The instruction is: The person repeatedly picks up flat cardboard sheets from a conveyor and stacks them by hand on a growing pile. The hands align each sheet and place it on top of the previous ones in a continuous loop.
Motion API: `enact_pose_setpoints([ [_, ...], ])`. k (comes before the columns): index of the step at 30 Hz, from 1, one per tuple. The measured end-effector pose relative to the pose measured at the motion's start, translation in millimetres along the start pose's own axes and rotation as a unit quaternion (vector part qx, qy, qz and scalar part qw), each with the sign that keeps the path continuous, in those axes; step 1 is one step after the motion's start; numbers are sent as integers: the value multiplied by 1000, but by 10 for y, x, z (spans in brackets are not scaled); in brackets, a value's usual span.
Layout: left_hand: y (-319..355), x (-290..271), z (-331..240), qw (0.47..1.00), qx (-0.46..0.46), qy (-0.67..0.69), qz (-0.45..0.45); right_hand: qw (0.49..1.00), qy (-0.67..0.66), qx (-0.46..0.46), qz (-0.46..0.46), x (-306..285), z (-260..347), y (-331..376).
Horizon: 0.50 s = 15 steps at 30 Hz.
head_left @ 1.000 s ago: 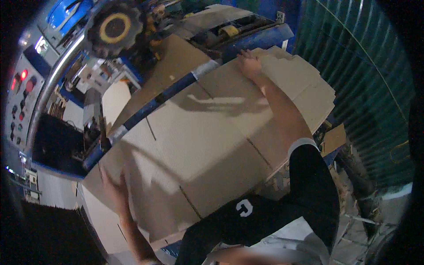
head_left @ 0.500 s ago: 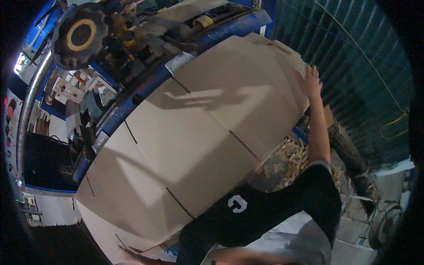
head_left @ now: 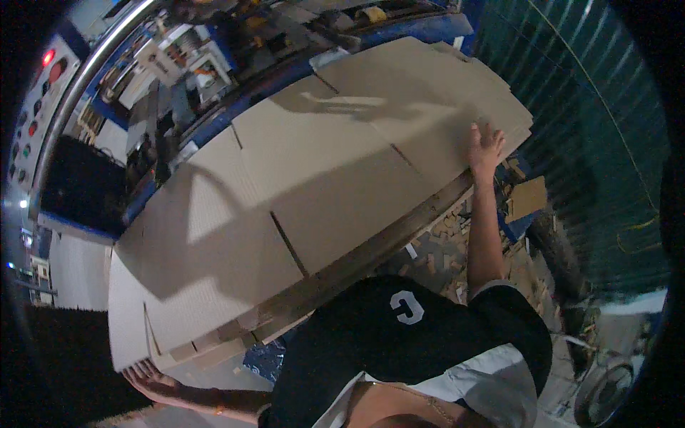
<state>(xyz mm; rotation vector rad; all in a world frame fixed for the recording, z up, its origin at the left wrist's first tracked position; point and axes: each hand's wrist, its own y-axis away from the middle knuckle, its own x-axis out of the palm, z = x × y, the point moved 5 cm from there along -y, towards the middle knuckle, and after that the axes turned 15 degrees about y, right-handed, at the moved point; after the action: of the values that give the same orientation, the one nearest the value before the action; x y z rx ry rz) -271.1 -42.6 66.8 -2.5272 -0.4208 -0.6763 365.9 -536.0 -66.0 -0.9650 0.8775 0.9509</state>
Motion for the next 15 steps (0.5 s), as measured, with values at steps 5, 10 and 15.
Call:
enact_pose_setpoints([
  [5,-333,-213,237,992,-23,125,8,852,-500,69,-143,2,51,-119],
  [10,-531,-463,857,957,-257,97,93,726,-687,-16,-17,-843,352,-219],
  [15,36,-555,616,973,-190,-31,127,826,-514,-173,-153,-1880,317,628],
])
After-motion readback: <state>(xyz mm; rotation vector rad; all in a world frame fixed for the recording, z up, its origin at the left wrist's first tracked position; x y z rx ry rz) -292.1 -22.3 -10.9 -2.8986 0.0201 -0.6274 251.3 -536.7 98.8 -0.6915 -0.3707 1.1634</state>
